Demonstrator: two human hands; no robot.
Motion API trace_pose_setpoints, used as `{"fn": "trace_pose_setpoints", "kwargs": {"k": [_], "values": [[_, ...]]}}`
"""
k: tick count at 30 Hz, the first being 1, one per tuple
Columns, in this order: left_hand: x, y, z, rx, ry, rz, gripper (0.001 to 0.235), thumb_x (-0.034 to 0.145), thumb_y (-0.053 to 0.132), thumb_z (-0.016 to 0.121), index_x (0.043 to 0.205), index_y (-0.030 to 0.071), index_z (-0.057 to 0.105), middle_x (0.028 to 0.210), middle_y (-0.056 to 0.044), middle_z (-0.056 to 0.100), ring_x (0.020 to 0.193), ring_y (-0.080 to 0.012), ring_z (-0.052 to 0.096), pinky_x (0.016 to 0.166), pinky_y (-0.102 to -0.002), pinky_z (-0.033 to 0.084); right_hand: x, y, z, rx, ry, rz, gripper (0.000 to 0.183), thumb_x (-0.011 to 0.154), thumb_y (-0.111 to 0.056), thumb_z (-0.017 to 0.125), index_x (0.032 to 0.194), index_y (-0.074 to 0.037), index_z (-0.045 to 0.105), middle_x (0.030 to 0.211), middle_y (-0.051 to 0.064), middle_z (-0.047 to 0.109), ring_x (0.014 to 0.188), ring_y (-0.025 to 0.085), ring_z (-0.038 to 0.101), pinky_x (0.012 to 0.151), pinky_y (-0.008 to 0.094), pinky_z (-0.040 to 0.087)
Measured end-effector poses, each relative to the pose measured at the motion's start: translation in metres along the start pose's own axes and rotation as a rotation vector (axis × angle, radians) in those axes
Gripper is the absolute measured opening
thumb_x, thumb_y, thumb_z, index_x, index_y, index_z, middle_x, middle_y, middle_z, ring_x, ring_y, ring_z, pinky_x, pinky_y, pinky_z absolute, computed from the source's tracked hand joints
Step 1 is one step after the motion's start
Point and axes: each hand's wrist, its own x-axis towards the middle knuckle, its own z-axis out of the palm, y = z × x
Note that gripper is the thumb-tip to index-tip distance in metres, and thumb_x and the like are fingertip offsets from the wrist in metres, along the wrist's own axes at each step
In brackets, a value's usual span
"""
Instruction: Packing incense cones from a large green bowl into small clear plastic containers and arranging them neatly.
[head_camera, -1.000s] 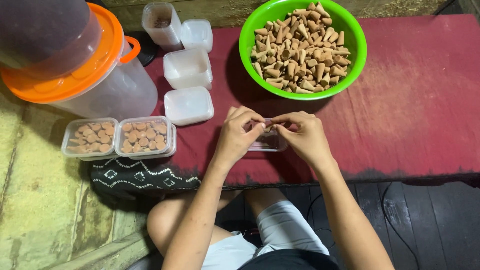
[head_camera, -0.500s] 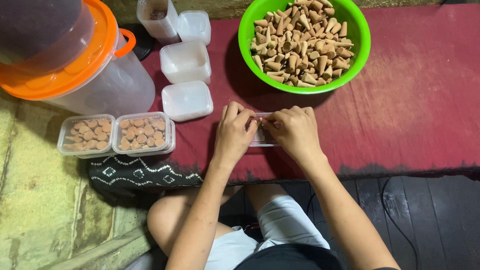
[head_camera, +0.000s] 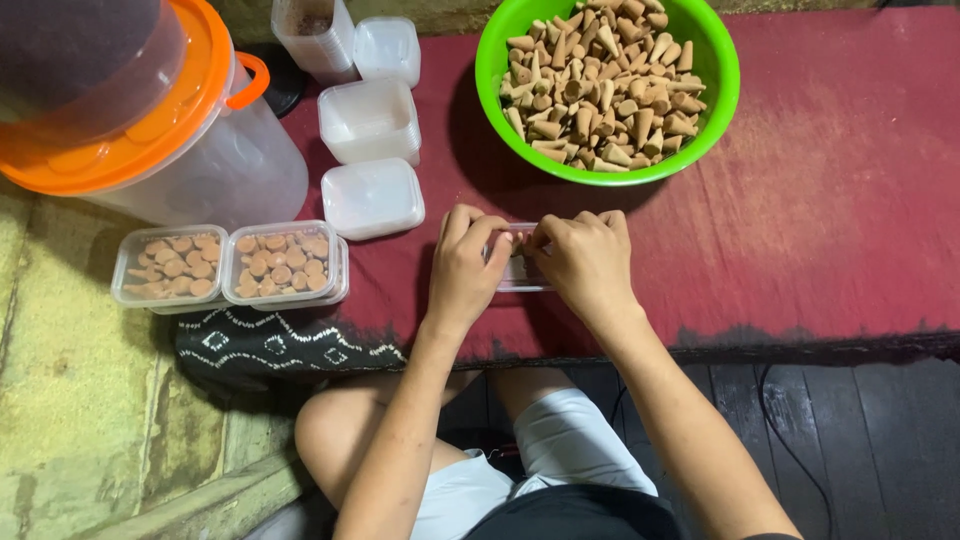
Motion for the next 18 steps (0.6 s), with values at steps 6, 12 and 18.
{"fn": "trace_pose_setpoints", "kwargs": {"k": [6, 12, 18], "values": [[-0.017, -0.011, 0.014, -0.239, 0.122, -0.076, 0.020, 0.102, 0.029, 0.058, 0.112, 0.013, 0.068, 0.102, -0.005, 0.056, 0.093, -0.0258, 0.061, 0.082, -0.037, 0.054, 0.000, 0.000, 0.005, -0.055, 0.029, -0.013, 0.018, 0.072, -0.021, 0.080, 0.068, -0.025, 0.063, 0.058, -0.008, 0.064, 0.068, 0.016, 0.065, 0.077, 0.035, 0.040], [-0.018, -0.015, 0.010, -0.315, 0.163, -0.142, 0.024, 0.104, 0.032, 0.056, 0.113, 0.013, 0.068, 0.100, -0.006, 0.060, 0.091, -0.0244, 0.064, 0.080, -0.036, 0.054, 0.004, -0.004, 0.003, -0.137, 0.024, -0.027, 0.021, 0.068, -0.020, 0.083, 0.064, -0.025, 0.064, 0.056, -0.010, 0.062, 0.065, 0.015, 0.064, 0.077, 0.035, 0.042], [-0.018, -0.012, 0.011, -0.299, 0.112, -0.193, 0.026, 0.101, 0.035, 0.060, 0.115, 0.014, 0.066, 0.101, -0.008, 0.060, 0.083, -0.0289, 0.063, 0.072, -0.039, 0.053, 0.000, -0.002, -0.007, -0.069, -0.016, -0.005, 0.017, 0.072, -0.020, 0.083, 0.070, -0.024, 0.066, 0.062, -0.008, 0.066, 0.069, 0.016, 0.065, 0.079, 0.035, 0.040]]}}
